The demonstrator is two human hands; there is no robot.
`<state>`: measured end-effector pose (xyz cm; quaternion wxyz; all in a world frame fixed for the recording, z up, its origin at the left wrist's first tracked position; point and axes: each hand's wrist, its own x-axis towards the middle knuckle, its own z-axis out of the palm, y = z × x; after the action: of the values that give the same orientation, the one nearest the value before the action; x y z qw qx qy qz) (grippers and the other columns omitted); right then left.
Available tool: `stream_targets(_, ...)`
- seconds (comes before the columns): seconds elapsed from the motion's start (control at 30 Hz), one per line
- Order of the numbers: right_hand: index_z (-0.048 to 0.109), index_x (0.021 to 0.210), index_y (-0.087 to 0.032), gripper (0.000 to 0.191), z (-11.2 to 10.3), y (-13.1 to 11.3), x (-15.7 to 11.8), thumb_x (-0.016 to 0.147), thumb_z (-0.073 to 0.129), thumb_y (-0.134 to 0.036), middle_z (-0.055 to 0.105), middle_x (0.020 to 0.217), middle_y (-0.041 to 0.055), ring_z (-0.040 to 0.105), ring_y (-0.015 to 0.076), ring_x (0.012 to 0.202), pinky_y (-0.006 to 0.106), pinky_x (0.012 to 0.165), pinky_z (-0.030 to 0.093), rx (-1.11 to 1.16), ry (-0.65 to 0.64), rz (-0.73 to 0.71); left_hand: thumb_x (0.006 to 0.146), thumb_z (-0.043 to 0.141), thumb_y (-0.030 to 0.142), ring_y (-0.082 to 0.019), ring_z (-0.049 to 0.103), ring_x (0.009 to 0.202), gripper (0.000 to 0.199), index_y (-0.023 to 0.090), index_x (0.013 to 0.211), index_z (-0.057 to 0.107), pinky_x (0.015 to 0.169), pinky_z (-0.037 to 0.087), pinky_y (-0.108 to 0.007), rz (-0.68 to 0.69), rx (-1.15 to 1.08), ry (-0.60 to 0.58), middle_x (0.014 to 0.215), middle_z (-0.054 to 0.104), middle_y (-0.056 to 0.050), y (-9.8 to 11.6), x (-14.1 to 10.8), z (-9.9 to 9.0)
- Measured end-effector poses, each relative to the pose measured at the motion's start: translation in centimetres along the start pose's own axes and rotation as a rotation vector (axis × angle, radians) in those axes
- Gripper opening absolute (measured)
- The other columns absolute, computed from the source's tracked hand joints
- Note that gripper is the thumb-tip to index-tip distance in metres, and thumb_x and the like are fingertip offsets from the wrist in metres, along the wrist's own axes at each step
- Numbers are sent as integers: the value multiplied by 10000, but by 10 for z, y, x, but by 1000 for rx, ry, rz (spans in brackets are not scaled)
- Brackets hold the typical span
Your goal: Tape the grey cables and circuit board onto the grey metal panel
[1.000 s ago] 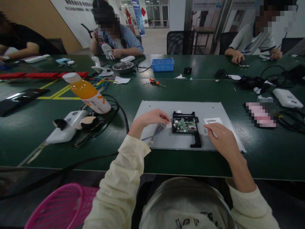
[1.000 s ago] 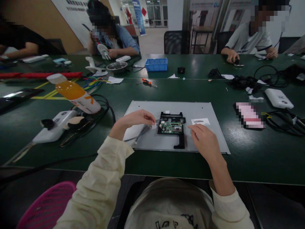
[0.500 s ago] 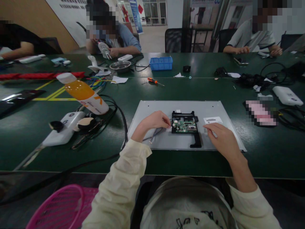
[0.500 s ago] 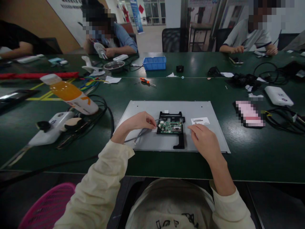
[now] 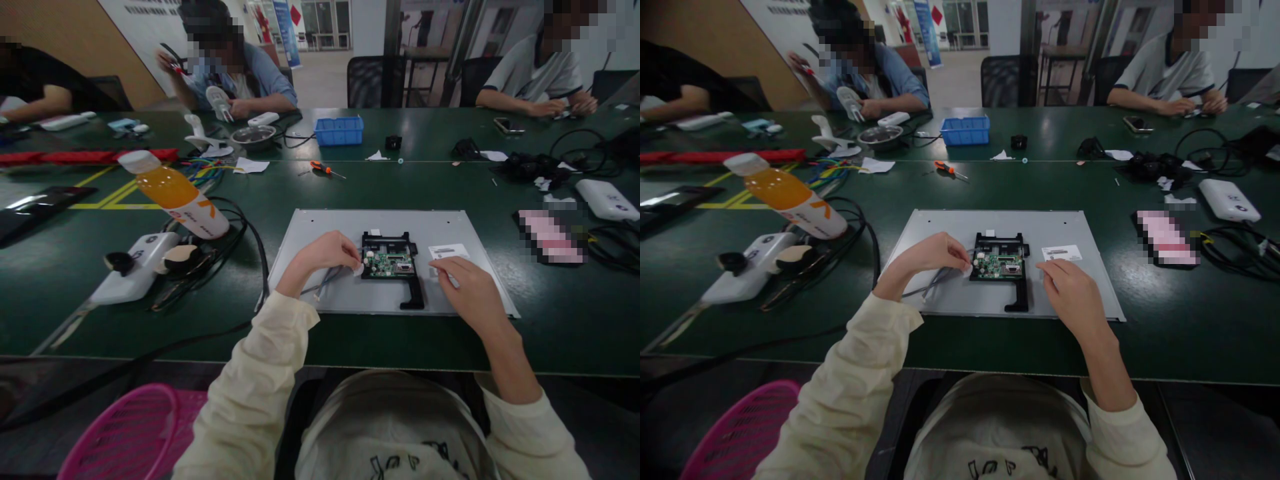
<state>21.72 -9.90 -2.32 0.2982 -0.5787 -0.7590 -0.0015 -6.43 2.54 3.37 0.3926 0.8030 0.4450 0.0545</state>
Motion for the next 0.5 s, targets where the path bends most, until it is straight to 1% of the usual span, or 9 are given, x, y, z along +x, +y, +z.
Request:
stream_targets(0.27,670,1055,-201,283,-1,-2,0,886,446,-166,712,1042,77,659,242,987,405,887,518,4,1,11,604,674,205,-154,637,644,149,164,736,729,601,420,-221,1,-11,-13,655,704,1,0,2,3)
stream_targets(0.37,670,1052,-207,286,-1,-1,0,883,444,-162,714,1041,73,660,241,984,409,886,518,10,11,9,591,680,203,-148,624,606,140,167,725,703,575,410,-221,-14,12,-3,623,690,12,4,0,2)
stream_targets(0.5,669,1050,-204,284,-1,-1,0,881,445,-161,712,1044,73,659,242,980,409,882,520,15,13,9,611,650,211,-127,590,537,126,172,731,651,535,396,-219,-43,-33,-24,618,686,22,7,-2,0)
